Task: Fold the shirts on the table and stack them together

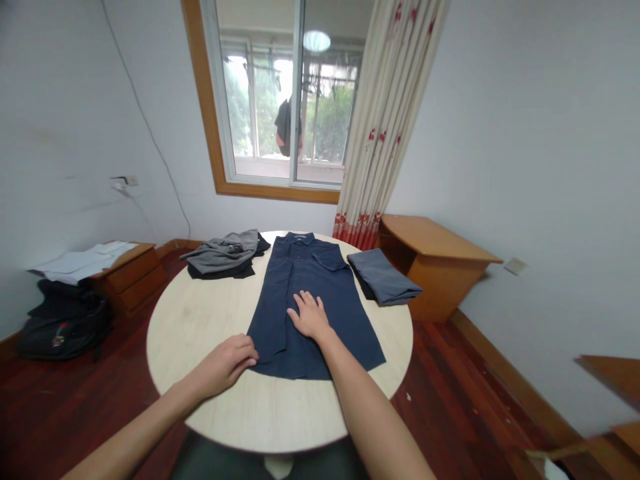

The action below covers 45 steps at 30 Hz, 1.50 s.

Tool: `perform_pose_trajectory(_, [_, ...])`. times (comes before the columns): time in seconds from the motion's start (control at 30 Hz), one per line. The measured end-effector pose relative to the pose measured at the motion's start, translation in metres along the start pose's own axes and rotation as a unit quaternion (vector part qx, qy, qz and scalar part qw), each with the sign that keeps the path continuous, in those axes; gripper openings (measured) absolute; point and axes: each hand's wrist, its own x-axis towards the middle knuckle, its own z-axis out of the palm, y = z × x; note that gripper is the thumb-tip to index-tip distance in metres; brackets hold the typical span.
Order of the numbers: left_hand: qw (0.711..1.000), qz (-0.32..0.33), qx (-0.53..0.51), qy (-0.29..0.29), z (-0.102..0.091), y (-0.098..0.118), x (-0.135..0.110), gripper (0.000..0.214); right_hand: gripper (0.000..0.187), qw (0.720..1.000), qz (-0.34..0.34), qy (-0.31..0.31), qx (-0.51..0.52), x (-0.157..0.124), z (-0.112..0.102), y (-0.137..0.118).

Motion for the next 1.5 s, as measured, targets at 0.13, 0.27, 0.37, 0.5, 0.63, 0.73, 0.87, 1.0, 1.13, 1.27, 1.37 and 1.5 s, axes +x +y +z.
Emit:
perform_pose_trajectory(0.13, [1.000, 0.004, -0.022, -0.015, -0.006, 0.001, -0.001, 0.031, 0.062, 1.000, 0.006, -0.008, -0.009, -0.004, -0.009, -0.010])
perform_pose_trajectory(0.27, [0.996, -0.024, -0.065, -0.057, -0.017, -0.002, 0.005, 0.027, 0.057, 0.999, -0.027, 0.018, -0.001, 0.001, -0.019, -0.030])
perform_pose_trajectory(0.37, [0.997, -0.055, -0.055, -0.029, -0.022, -0.006, 0.025, 0.033, 0.056, 0.997, -0.074, 0.012, 0.023, 0.016, -0.021, -0.046])
perform_pose_trajectory(0.5, [1.000, -0.009, 0.012, 0.014, -0.018, -0.019, 0.062, 0.031, 0.055, 0.997, -0.075, -0.015, 0.034, 0.050, -0.018, -0.056])
perform_pose_trajectory(0.63, [0.997, 0.070, 0.035, -0.018, -0.007, -0.038, 0.095, 0.031, 0.055, 0.998, -0.055, -0.011, 0.034, 0.092, -0.018, -0.050])
perform_pose_trajectory(0.73, [0.992, 0.115, 0.028, -0.042, 0.003, -0.051, 0.113, 0.054, 0.058, 0.998, -0.051, -0.016, 0.029, 0.123, -0.014, -0.044])
perform_pose_trajectory(0.87, [0.992, 0.106, 0.019, -0.065, 0.016, -0.061, 0.122, 0.079, 0.060, 0.997, -0.060, -0.044, 0.003, 0.156, 0.004, -0.041])
perform_pose_trajectory(1.0, [0.991, 0.097, 0.006, -0.094, 0.019, -0.062, 0.122, 0.083, 0.064, 0.998, -0.053, -0.023, -0.029, 0.187, 0.024, -0.036])
perform_pose_trajectory(1.13, [0.989, 0.097, -0.015, -0.109, 0.014, -0.060, 0.123, 0.083, 0.069, 0.999, -0.021, -0.004, -0.043, 0.227, 0.030, -0.026])
perform_pose_trajectory(1.27, [0.989, 0.107, -0.022, -0.100, 0.013, -0.061, 0.123, 0.087, 0.076, 0.999, 0.002, -0.016, -0.042, 0.269, 0.026, -0.015])
perform_pose_trajectory(1.37, [0.990, 0.102, -0.027, -0.092, 0.014, -0.061, 0.123, 0.088, 0.081, 0.999, 0.018, -0.030, -0.033, 0.298, 0.025, -0.008])
perform_pose_trajectory(1.5, [0.990, 0.092, -0.040, -0.099, 0.011, -0.061, 0.124, 0.087, 0.083, 0.999, 0.029, -0.028, -0.027, 0.331, 0.027, 0.003])
